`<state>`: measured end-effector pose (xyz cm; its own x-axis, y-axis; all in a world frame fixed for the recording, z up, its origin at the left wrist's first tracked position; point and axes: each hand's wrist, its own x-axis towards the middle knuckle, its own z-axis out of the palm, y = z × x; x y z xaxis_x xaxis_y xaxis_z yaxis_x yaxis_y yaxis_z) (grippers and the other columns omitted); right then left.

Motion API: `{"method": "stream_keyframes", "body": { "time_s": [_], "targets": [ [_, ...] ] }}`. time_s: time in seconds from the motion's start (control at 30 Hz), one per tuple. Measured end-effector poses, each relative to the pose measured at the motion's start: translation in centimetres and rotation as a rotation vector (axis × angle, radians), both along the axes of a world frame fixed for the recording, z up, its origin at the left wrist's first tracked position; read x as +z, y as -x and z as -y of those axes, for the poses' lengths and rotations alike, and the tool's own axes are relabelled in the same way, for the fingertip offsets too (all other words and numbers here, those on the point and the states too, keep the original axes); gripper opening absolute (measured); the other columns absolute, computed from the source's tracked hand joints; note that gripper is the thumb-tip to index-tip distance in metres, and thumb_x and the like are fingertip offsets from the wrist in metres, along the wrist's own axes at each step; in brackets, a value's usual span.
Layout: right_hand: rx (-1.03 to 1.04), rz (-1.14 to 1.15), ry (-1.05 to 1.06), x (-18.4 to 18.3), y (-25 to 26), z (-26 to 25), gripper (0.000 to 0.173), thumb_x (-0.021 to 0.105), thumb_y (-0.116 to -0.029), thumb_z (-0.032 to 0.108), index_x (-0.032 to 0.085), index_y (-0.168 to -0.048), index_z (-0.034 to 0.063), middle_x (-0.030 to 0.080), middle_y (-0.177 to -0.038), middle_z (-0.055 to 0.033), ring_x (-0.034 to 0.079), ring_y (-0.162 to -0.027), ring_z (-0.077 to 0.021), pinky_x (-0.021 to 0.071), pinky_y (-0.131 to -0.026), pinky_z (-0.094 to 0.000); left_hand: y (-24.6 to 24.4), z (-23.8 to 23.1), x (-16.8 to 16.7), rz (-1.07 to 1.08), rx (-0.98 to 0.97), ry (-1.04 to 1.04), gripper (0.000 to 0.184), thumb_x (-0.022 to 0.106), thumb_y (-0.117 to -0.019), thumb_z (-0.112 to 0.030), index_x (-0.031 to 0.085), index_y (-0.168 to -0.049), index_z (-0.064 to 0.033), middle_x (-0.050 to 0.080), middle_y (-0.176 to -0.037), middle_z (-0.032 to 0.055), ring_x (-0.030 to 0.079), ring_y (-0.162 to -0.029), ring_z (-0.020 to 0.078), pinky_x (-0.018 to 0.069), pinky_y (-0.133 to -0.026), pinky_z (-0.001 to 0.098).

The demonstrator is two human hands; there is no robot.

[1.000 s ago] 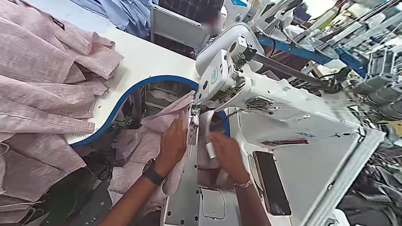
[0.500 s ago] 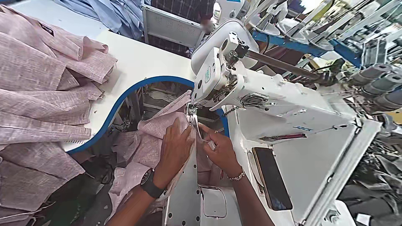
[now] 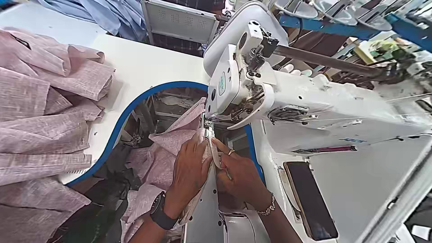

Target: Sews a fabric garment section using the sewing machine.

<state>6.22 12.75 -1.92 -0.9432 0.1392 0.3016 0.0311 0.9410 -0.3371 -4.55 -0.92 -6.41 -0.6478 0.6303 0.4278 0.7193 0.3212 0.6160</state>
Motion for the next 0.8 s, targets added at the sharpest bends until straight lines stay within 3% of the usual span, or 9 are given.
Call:
{"method": "stream_keyframes", "body": {
  "time_s": [0.1, 0.17, 0.23, 0.3, 0.4, 0.53, 0.6, 0.7, 0.8],
  "targets": [
    [0.003, -0.001, -0.057, 0.1, -0.1, 0.2, 0.013, 0.059, -0.0766, 0.016, 0.055, -0.068, 0.0063, 0.069, -0.133, -0.0145, 0.061, -0.051, -0.0150, 0.0410, -0.041, -0.0321, 0.1, 0.2, 0.4, -0.066, -0.027, 0.052, 0.036, 0.048, -0.1004, -0.021, 0.073, -0.124, -0.0089, 0.061, -0.143, 0.0184, 0.058, -0.129, 0.0443, 0.0475, -0.097, 0.0640],
    [0.014, -0.015, -0.109, 0.1, 0.1, 0.3, 0.016, 0.058, -0.0785, 0.017, 0.054, -0.066, 0.0068, 0.070, -0.131, -0.0150, 0.062, -0.050, -0.0164, 0.0420, -0.040, -0.0331, 0.4, 0.0, 0.2, -0.064, -0.052, 0.013, 0.035, 0.047, -0.0994, -0.012, 0.071, -0.124, -0.0046, 0.064, -0.141, 0.0150, 0.063, -0.127, 0.0372, 0.0494, -0.099, 0.0608],
    [0.018, -0.020, -0.141, 0.2, 0.2, 0.4, 0.017, 0.057, -0.0785, 0.017, 0.054, -0.065, 0.0072, 0.071, -0.130, -0.0146, 0.062, -0.051, -0.0163, 0.0428, -0.040, -0.0326, 0.8, -0.1, -0.3, -0.079, -0.069, -0.028, 0.035, 0.042, -0.1026, -0.016, 0.069, -0.121, -0.0023, 0.066, -0.137, 0.0147, 0.066, -0.123, 0.0324, 0.0510, -0.099, 0.0534],
    [0.011, -0.011, -0.131, 0.3, 0.1, 0.4, 0.017, 0.057, -0.0785, 0.018, 0.054, -0.066, 0.0078, 0.071, -0.130, -0.0137, 0.061, -0.052, -0.0148, 0.0429, -0.041, -0.0312, 0.4, 0.2, -0.4, -0.115, -0.061, -0.010, 0.037, 0.043, -0.1029, -0.021, 0.071, -0.120, -0.0052, 0.067, -0.136, 0.0121, 0.067, -0.121, 0.0324, 0.0514, -0.096, 0.0561],
    [0.010, 0.003, -0.053, 0.3, 0.3, 0.3, 0.017, 0.057, -0.0800, 0.018, 0.053, -0.067, 0.0087, 0.068, -0.135, -0.0121, 0.060, -0.054, -0.0115, 0.0422, -0.043, -0.0291, -0.1, 0.7, -0.5, -0.140, -0.027, 0.040, 0.043, 0.042, -0.1008, -0.027, 0.069, -0.128, -0.0094, 0.065, -0.141, 0.0071, 0.065, -0.124, 0.0322, 0.0495, -0.092, 0.0573],
    [0.022, 0.023, 0.030, 0.2, 0.2, 0.3, 0.016, 0.058, -0.0799, 0.017, 0.054, -0.068, 0.0077, 0.066, -0.137, -0.0147, 0.059, -0.054, -0.0101, 0.0419, -0.044, -0.0276, 0.9, -0.4, -0.4, -0.132, -0.009, -0.004, 0.033, 0.043, -0.1015, -0.016, 0.070, -0.118, -0.0060, 0.066, -0.138, 0.0092, 0.061, -0.130, 0.0345, 0.0401, -0.104, 0.0678],
    [0.014, 0.020, 0.021, 0.2, 0.3, 0.3, 0.014, 0.058, -0.0789, 0.017, 0.054, -0.068, 0.0079, 0.067, -0.136, -0.0138, 0.059, -0.054, -0.0100, 0.0415, -0.044, -0.0276, 1.0, -0.5, -0.3, -0.164, -0.002, 0.000, 0.030, 0.046, -0.1008, -0.014, 0.071, -0.117, -0.0080, 0.065, -0.140, 0.0082, 0.058, -0.134, 0.0377, 0.0368, -0.105, 0.0717],
    [-0.014, 0.010, 0.054, 0.0, 0.6, 0.5, 0.013, 0.058, -0.0793, 0.016, 0.055, -0.070, 0.0079, 0.067, -0.136, -0.0124, 0.060, -0.057, -0.0081, 0.0430, -0.046, -0.0257, 0.5, -0.4, -0.4, -0.164, -0.005, -0.015, 0.029, 0.048, -0.0995, -0.012, 0.072, -0.115, -0.0102, 0.064, -0.142, 0.0084, 0.058, -0.133, 0.0366, 0.0435, -0.102, 0.0647],
    [-0.057, -0.007, 0.308, -0.3, 1.7, 1.1, 0.015, 0.060, -0.0822, 0.014, 0.056, -0.071, 0.0043, 0.064, -0.138, -0.0185, 0.057, -0.065, -0.0020, 0.0443, -0.056, -0.0187, 0.5, -0.1, -0.5, -0.022, -0.085, -0.127, 0.031, 0.047, -0.1001, -0.007, 0.069, -0.119, 0.0008, 0.065, -0.138, 0.0159, 0.063, -0.128, 0.0315, 0.0506, -0.105, 0.0439]
  ]
}}
